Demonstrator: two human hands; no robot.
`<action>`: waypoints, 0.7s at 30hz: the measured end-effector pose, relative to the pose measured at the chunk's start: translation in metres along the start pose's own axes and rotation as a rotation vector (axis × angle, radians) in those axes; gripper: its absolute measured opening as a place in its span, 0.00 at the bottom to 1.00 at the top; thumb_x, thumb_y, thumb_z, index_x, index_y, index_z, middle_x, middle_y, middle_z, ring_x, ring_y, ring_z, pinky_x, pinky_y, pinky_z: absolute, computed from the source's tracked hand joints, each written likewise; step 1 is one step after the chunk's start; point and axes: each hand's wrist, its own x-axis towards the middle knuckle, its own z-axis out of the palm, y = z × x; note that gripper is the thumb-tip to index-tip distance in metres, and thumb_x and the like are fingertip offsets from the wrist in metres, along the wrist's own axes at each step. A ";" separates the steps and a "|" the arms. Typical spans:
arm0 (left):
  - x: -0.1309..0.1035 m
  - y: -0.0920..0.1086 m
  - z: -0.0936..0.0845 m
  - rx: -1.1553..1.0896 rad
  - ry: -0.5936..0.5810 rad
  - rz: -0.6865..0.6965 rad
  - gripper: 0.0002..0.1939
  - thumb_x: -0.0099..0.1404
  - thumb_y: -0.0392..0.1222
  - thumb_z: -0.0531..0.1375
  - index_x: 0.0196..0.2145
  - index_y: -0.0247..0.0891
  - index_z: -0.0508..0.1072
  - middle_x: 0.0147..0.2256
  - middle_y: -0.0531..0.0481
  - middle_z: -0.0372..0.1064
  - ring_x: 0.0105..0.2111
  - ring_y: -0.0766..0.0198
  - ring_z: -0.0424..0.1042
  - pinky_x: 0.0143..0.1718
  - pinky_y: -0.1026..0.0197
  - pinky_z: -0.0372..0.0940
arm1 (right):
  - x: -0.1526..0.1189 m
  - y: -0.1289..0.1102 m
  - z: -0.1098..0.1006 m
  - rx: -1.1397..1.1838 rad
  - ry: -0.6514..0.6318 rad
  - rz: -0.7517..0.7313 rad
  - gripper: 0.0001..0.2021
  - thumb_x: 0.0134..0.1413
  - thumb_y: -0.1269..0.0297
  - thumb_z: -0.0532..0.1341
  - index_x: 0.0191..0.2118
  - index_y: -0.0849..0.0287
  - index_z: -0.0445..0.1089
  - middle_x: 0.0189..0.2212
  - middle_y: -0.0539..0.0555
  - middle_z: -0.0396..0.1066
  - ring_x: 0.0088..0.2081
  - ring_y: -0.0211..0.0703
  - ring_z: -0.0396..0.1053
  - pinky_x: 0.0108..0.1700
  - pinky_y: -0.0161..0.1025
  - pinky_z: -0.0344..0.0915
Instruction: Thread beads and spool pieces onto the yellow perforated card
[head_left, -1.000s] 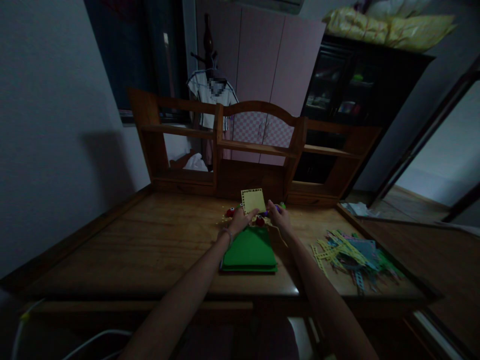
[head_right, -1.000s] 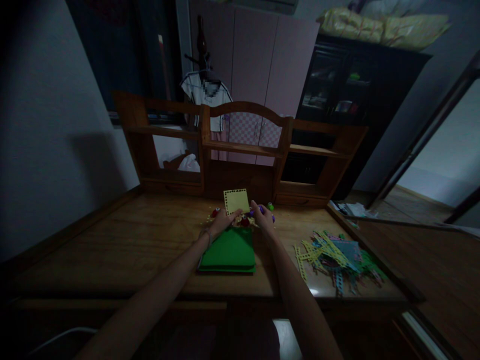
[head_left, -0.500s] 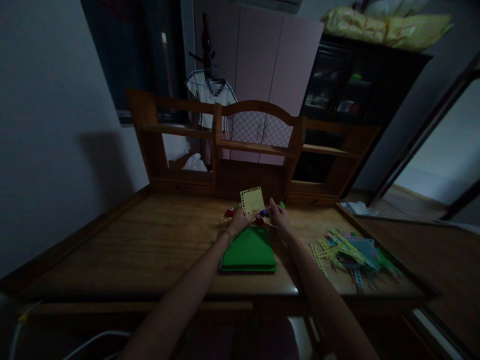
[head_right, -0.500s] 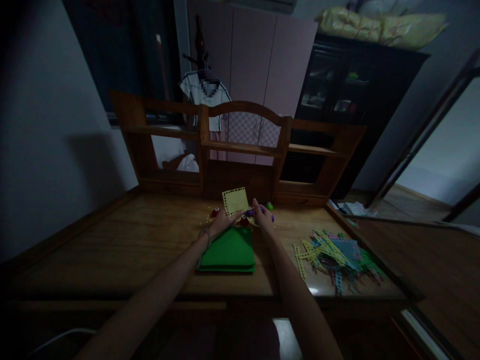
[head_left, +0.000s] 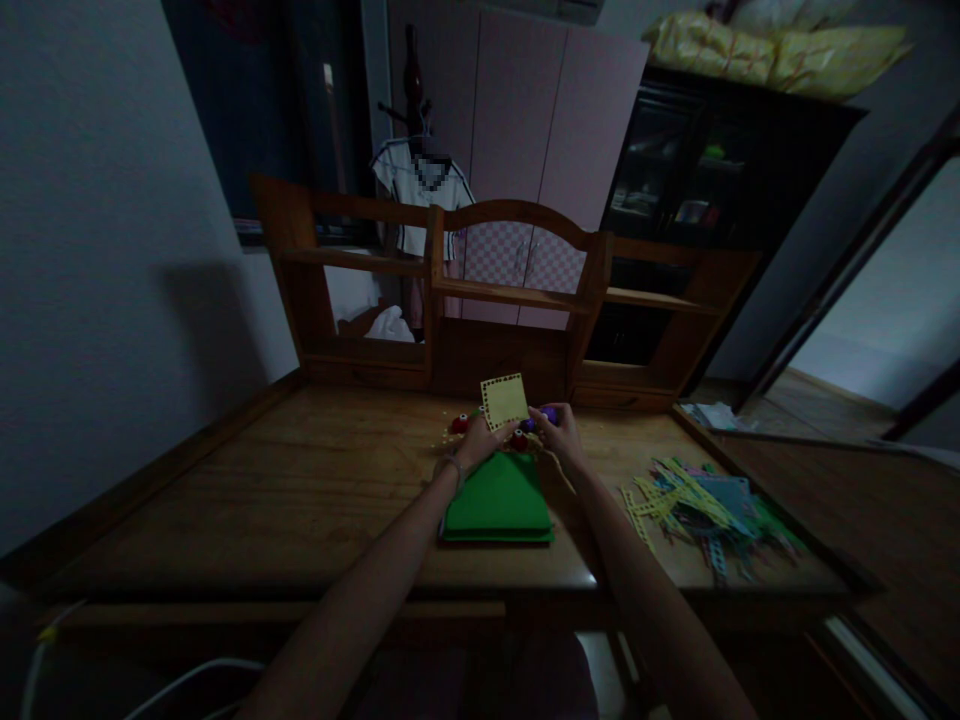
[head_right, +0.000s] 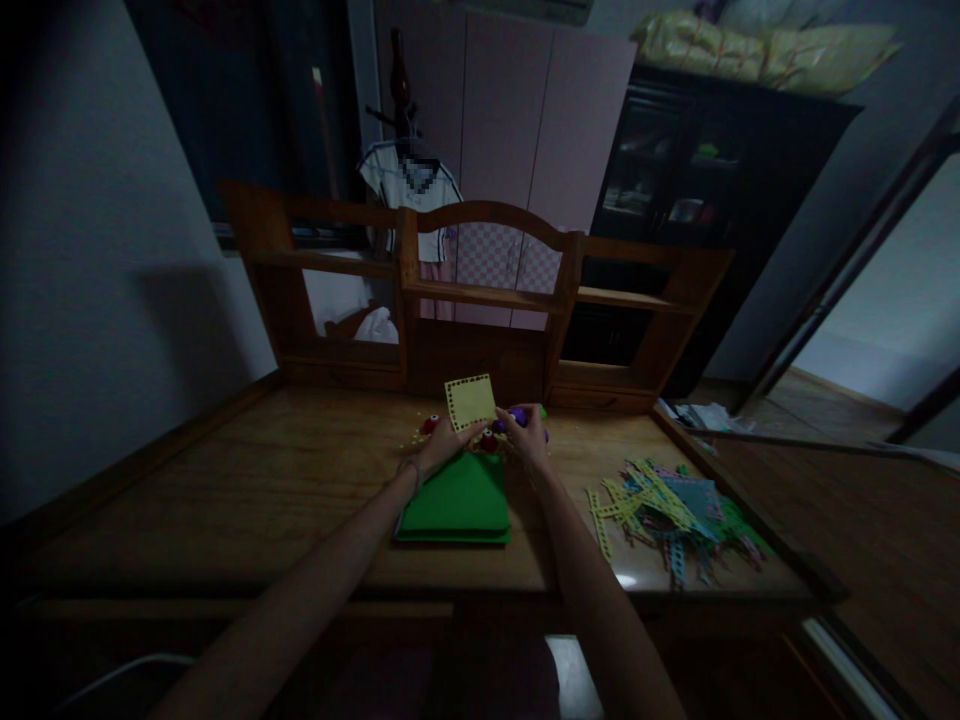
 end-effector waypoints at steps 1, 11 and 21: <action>0.000 0.000 0.000 0.002 0.000 -0.003 0.21 0.52 0.46 0.64 0.43 0.33 0.73 0.45 0.42 0.70 0.44 0.55 0.70 0.48 0.54 0.64 | 0.000 0.000 0.000 0.027 -0.022 0.002 0.23 0.40 0.46 0.62 0.38 0.58 0.68 0.31 0.52 0.67 0.32 0.41 0.65 0.33 0.36 0.64; -0.002 0.006 0.001 -0.008 -0.007 0.021 0.20 0.54 0.44 0.63 0.43 0.32 0.72 0.45 0.41 0.70 0.45 0.55 0.70 0.48 0.52 0.64 | 0.001 -0.003 -0.004 0.043 -0.001 0.019 0.22 0.41 0.46 0.61 0.38 0.59 0.69 0.32 0.55 0.70 0.30 0.42 0.66 0.27 0.35 0.63; -0.002 0.004 0.000 0.030 0.004 -0.015 0.18 0.54 0.44 0.62 0.42 0.31 0.73 0.42 0.42 0.72 0.42 0.55 0.71 0.46 0.54 0.66 | -0.002 0.008 -0.001 -0.140 -0.026 -0.126 0.18 0.46 0.51 0.59 0.39 0.57 0.71 0.34 0.54 0.72 0.33 0.43 0.67 0.34 0.38 0.63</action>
